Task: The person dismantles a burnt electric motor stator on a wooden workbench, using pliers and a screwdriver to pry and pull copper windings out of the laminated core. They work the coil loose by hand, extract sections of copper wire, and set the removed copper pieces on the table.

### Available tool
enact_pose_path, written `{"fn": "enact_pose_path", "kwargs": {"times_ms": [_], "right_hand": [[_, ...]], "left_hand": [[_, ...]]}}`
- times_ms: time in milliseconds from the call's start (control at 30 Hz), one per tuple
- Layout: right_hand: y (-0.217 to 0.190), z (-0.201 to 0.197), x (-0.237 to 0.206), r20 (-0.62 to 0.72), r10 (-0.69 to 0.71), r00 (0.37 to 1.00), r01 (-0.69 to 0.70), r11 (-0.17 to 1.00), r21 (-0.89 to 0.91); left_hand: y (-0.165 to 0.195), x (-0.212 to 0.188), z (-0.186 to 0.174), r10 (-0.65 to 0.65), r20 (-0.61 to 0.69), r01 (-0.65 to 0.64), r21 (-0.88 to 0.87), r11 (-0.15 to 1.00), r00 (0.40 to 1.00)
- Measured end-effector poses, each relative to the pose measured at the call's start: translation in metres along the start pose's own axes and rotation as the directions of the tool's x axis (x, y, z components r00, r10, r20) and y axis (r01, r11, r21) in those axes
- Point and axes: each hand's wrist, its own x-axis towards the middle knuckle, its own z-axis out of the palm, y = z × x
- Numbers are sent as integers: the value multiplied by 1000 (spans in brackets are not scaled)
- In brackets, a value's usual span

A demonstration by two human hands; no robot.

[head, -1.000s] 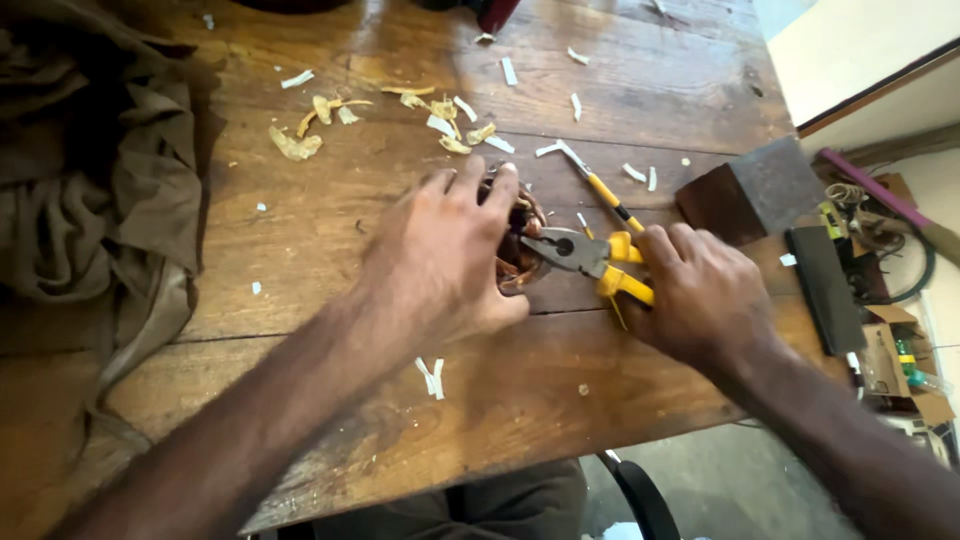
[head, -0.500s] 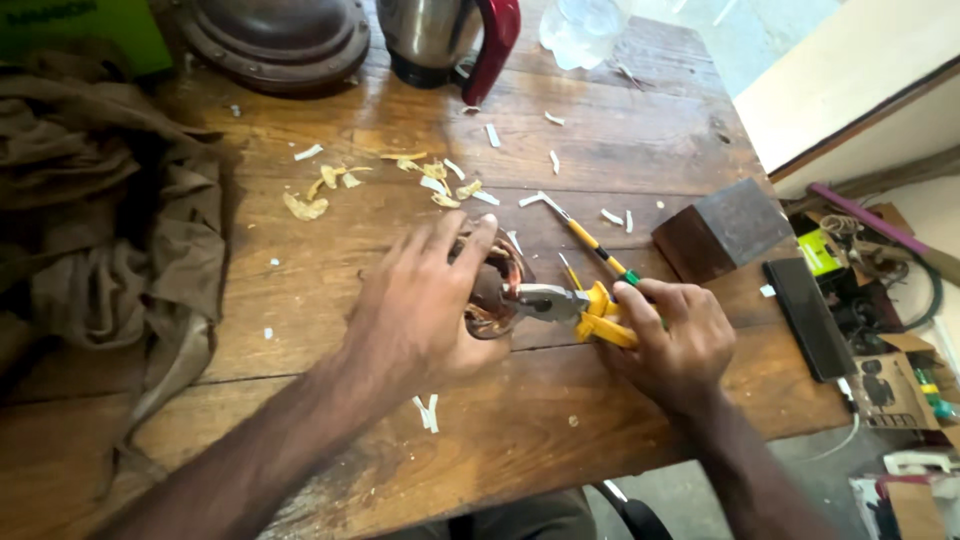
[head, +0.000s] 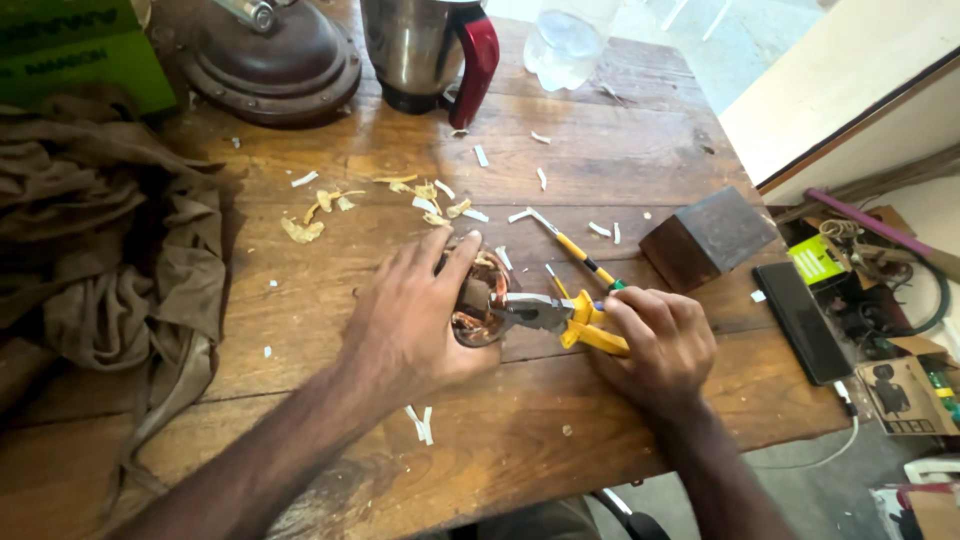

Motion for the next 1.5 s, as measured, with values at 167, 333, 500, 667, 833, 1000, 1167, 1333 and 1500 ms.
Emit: {"fn": "enact_pose_path", "kwargs": {"times_ms": [167, 333, 500, 667, 833, 1000, 1167, 1333, 1500], "right_hand": [[1, 1, -1, -18, 16, 1000, -15, 999, 50], [1, 0, -2, -3, 26, 1000, -26, 999, 36], [0, -1, -3, -6, 10, 1000, -10, 999, 34], [-2, 1, -2, -2, 102, 995, -101, 989, 104], [2, 3, -1, 38, -31, 999, 28, 998, 56], [6, -4, -3, -19, -6, 1000, 6, 1000, 1], [8, -5, -5, 0, 93, 996, -93, 990, -102], [31, 8, -16, -100, 169, 980, -181, 976, -120], [55, 27, -36, -31, 248, 968, -250, 962, -107]], "left_hand": [[3, -2, 5, 73, -119, -72, 11, 997, 990], [8, -7, 10, 118, -211, -123, -14, 992, 970], [6, -7, 12, 39, -239, -78, -156, 985, 970], [10, -4, 10, -113, -199, 32, -369, 929, 974], [8, 2, 8, -180, -113, 136, -320, 938, 977], [5, 2, 21, -154, -230, 91, -266, 960, 961], [-11, 4, 44, -54, -381, 2, -137, 991, 923], [-32, 10, 68, 8, -445, -45, -72, 996, 895], [-43, 16, 78, -71, -430, 41, -79, 996, 900]]}}
